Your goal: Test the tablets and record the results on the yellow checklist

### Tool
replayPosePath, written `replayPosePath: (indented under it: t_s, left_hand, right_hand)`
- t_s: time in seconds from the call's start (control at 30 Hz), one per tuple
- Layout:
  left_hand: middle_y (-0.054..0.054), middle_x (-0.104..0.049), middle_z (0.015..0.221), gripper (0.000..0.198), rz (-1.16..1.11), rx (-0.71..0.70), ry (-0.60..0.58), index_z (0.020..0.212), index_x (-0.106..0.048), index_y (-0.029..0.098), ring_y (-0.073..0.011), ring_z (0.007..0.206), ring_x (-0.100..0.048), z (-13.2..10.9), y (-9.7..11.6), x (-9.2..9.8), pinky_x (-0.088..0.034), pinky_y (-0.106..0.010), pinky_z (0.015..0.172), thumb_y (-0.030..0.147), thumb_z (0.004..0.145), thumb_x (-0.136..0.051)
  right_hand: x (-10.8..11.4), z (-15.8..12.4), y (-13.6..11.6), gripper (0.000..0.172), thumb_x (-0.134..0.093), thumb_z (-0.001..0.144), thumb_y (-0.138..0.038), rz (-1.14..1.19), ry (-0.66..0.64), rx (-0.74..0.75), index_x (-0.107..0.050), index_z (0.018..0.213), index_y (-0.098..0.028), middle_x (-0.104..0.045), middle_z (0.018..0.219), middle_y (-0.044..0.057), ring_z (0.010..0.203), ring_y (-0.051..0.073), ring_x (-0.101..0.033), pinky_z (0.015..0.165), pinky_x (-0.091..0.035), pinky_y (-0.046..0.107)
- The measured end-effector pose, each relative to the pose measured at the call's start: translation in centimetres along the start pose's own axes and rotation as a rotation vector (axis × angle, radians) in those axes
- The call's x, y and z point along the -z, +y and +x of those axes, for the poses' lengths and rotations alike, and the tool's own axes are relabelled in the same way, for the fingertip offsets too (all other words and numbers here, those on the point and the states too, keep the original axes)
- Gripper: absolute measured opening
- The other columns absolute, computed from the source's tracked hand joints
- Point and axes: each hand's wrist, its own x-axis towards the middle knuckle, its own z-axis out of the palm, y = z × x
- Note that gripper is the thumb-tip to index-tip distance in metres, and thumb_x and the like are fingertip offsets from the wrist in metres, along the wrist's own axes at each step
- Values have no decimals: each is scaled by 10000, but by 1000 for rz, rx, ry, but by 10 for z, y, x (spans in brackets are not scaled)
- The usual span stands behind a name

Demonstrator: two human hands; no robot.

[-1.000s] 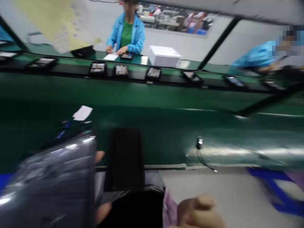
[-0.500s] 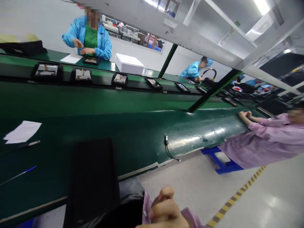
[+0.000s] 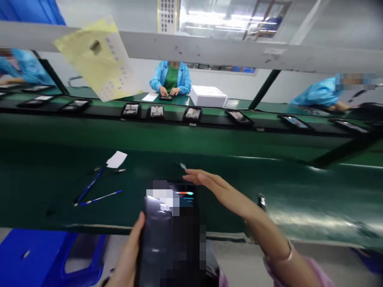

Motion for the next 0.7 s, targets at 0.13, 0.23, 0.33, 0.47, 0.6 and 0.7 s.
replayPosePath:
  t_s: [0.13, 0.23, 0.33, 0.47, 0.6, 0.7]
  left_hand:
    - [-51, -673, 1312, 490, -71, 77, 8, 1151, -739, 200, -308, 1326, -527, 5, -13, -22, -454, -459, 1097, 591, 869, -653]
    - [-51, -608, 1405, 515, -159, 105, -53, 1201, -710, 197, -279, 1395, -457, 6, -20, -30, -348, -427, 1202, 558, 834, -704]
    - [-53, -616, 1393, 501, -226, 179, -98, 1232, -685, 193, -275, 1382, -472, 14, -24, -22, -317, -431, 1219, 539, 869, -681]
    - [-90, -624, 1377, 602, -212, 185, -125, 1265, -661, 172, -300, 1311, -547, 45, -23, -10, -385, -454, 1165, 634, 881, -621]
    - [-160, -673, 1279, 708, -121, 41, -177, 1174, -704, 117, -365, 1217, -607, 90, -10, -13, -444, -509, 1096, 724, 814, -638]
    - [-173, -639, 1330, 785, -12, -127, -150, 1182, -702, 115, -371, 1297, -541, 101, -2, -11, -364, -498, 1167, 783, 778, -621]
  right_hand:
    - [-10, 47, 8, 643, -707, 822, -706, 84, -335, -164, -741, 1148, -153, -735, 1115, 122, 1072, 280, -689, 1023, -515, 458]
    - [-29, 63, 26, 607, -816, 706, -692, 167, -260, -151, -763, 912, -124, -754, 961, 138, 911, 283, -726, 881, -583, 427]
    - [-31, 73, 41, 612, -745, 718, -776, 298, 59, -52, -675, 852, -183, -755, 993, 111, 985, 264, -721, 922, -577, 400]
    - [-15, 80, 51, 590, -722, 743, -778, 389, 338, 52, -623, 914, -222, -749, 1072, 91, 1103, 258, -689, 995, -557, 398]
    - [-12, 71, 60, 575, -759, 756, -728, 345, 394, 95, -656, 925, -188, -751, 1033, 131, 1018, 293, -718, 972, -573, 446]
    - [-12, 57, 70, 562, -725, 803, -721, 291, 427, 127, -669, 936, -178, -747, 1039, 143, 1033, 307, -711, 996, -561, 472]
